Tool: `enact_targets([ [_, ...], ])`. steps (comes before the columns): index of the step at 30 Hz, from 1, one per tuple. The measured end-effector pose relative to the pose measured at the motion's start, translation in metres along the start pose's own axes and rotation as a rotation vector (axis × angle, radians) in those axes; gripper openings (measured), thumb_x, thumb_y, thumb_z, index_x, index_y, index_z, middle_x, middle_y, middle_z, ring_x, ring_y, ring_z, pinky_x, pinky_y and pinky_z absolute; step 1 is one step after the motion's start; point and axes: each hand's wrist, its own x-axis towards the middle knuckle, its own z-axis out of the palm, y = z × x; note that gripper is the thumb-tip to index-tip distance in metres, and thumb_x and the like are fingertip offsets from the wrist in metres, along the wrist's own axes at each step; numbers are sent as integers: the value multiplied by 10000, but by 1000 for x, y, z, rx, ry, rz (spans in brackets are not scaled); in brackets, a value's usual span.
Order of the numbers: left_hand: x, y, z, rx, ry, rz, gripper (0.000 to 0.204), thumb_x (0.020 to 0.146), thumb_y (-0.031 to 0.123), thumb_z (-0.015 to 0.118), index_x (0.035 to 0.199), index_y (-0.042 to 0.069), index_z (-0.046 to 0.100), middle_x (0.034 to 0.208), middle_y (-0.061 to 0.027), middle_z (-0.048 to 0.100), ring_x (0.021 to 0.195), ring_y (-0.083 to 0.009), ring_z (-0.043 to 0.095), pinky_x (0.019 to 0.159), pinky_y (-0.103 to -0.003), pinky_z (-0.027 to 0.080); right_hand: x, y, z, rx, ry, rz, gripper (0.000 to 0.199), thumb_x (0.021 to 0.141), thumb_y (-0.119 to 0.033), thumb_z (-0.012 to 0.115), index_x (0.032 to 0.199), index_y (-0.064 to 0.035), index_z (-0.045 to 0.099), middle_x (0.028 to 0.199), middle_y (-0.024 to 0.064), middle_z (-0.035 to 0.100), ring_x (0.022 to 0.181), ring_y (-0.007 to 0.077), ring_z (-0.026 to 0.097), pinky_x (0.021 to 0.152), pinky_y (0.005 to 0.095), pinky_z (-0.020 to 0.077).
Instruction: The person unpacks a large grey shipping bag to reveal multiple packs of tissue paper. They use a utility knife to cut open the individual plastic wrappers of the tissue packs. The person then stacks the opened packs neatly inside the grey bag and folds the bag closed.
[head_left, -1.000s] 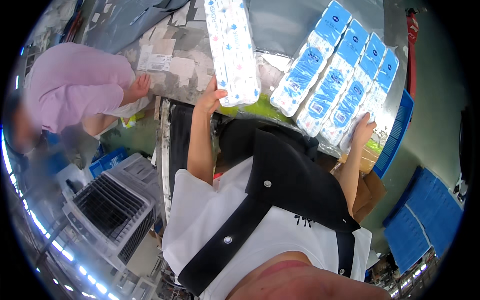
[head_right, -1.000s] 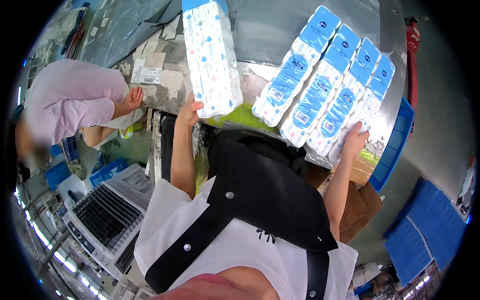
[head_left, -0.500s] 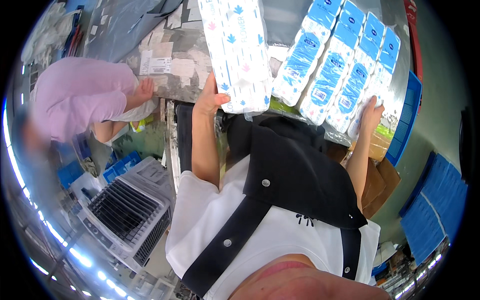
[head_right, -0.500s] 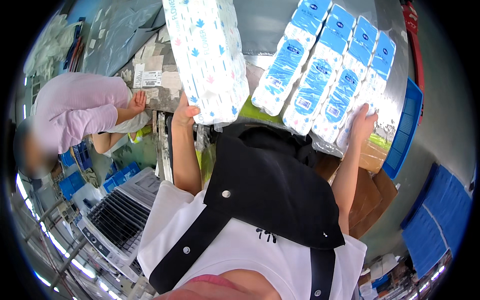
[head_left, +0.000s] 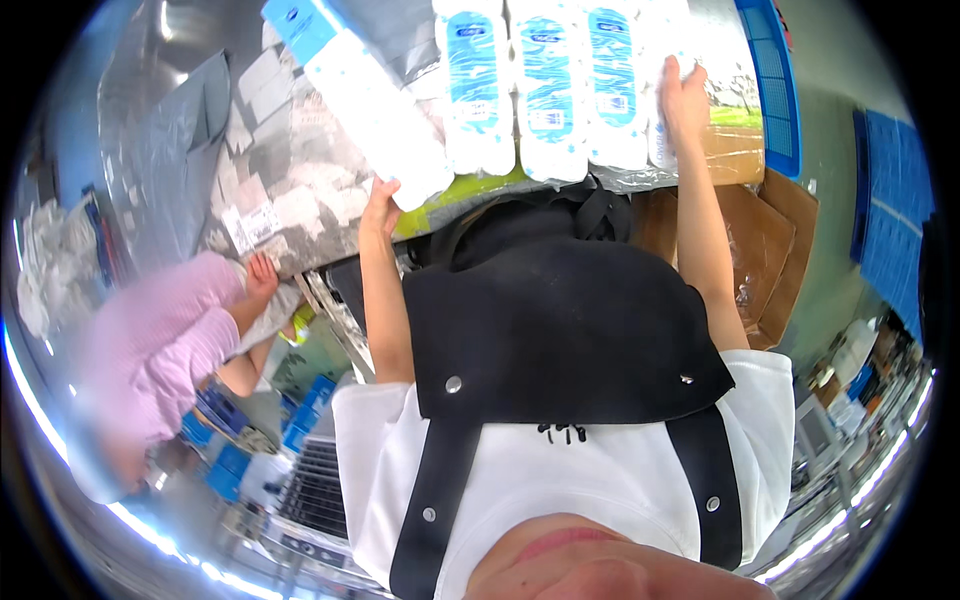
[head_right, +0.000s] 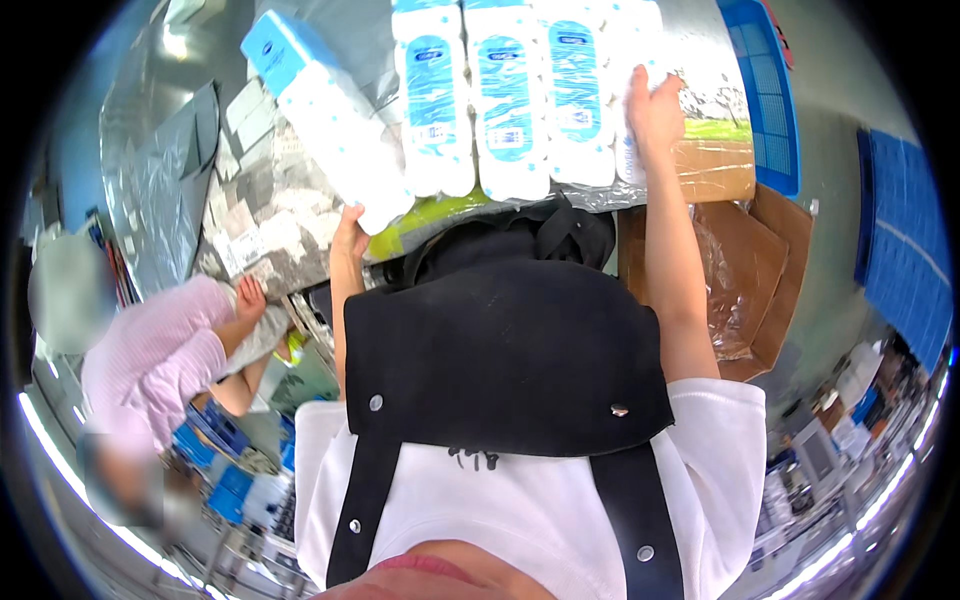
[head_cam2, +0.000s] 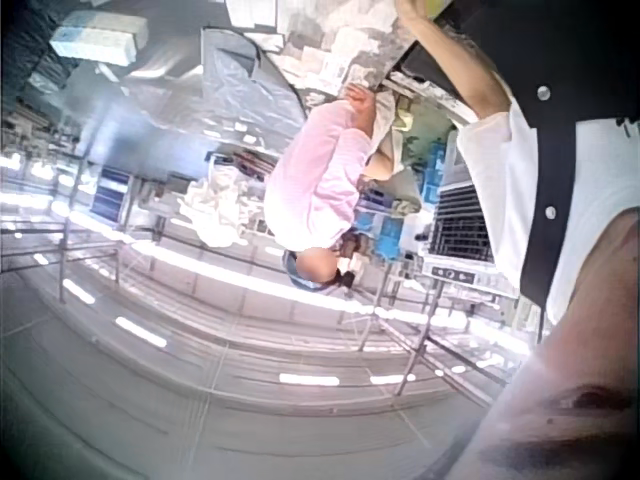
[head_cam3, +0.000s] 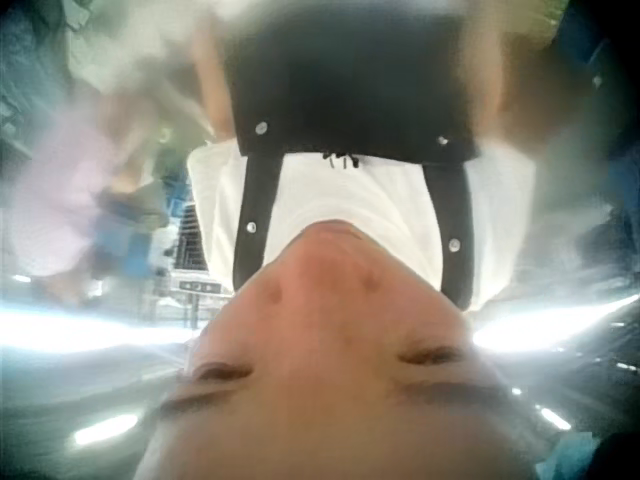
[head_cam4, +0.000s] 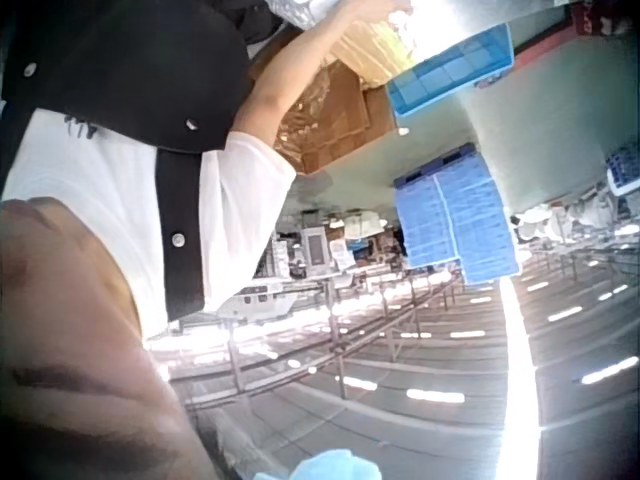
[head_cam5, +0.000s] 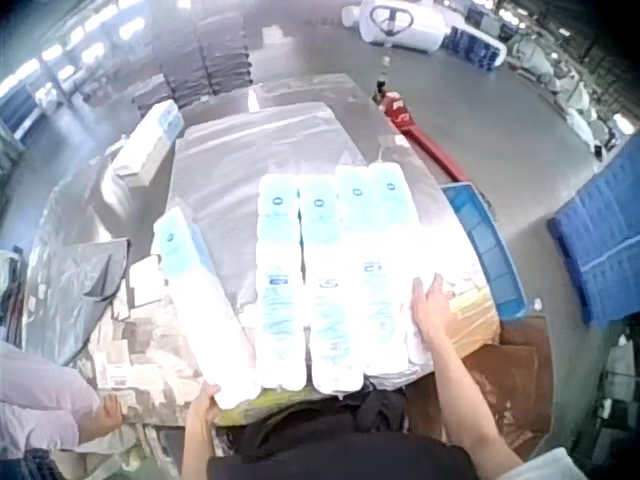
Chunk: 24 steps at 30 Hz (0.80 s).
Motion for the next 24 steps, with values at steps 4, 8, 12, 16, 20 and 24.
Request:
enact_targets([
  [4,0,11,10,46,2,-16,874,640,318,733,1320,-21,300,1256,-125,454,1172,-267,452,970,-376,401,-2,1,4,-9,1,25,678,816,-572,440,1166,9,425,983,251,608,912,421,582,808,479,418],
  [8,-2,24,10,175,1,-19,916,657,262,730,1357,-16,210,1298,-156,386,1199,-289,404,979,-372,358,-1,2,4,7,-5,24,691,815,-580,438,1180,6,428,1004,240,604,926,406,582,805,477,420],
  [12,-16,56,53,456,183,-52,995,657,178,737,1395,-18,99,1347,-204,323,1230,-289,364,996,-363,327,0,9,7,31,15,8,710,814,-592,436,1193,8,428,1025,232,599,943,398,577,810,479,418],
  [16,-13,59,59,651,329,-90,1074,631,111,752,1409,-20,24,1365,-238,288,1245,-284,340,1007,-346,305,0,4,4,84,-19,15,737,812,-603,435,1219,10,417,1048,230,589,976,396,561,825,476,415],
  [20,-8,58,78,831,402,-53,1109,606,135,776,1396,-58,22,1387,-251,243,1279,-303,285,1036,-349,264,0,11,7,104,-10,2,737,815,-598,441,1231,11,412,1089,232,572,990,391,554,838,466,411],
  [24,-1,50,75,963,407,0,1104,605,187,781,1383,-89,49,1406,-265,199,1309,-312,234,1061,-364,220,0,5,2,123,-12,-3,715,821,-579,459,1221,13,420,1103,229,566,994,389,551,844,452,411],
])
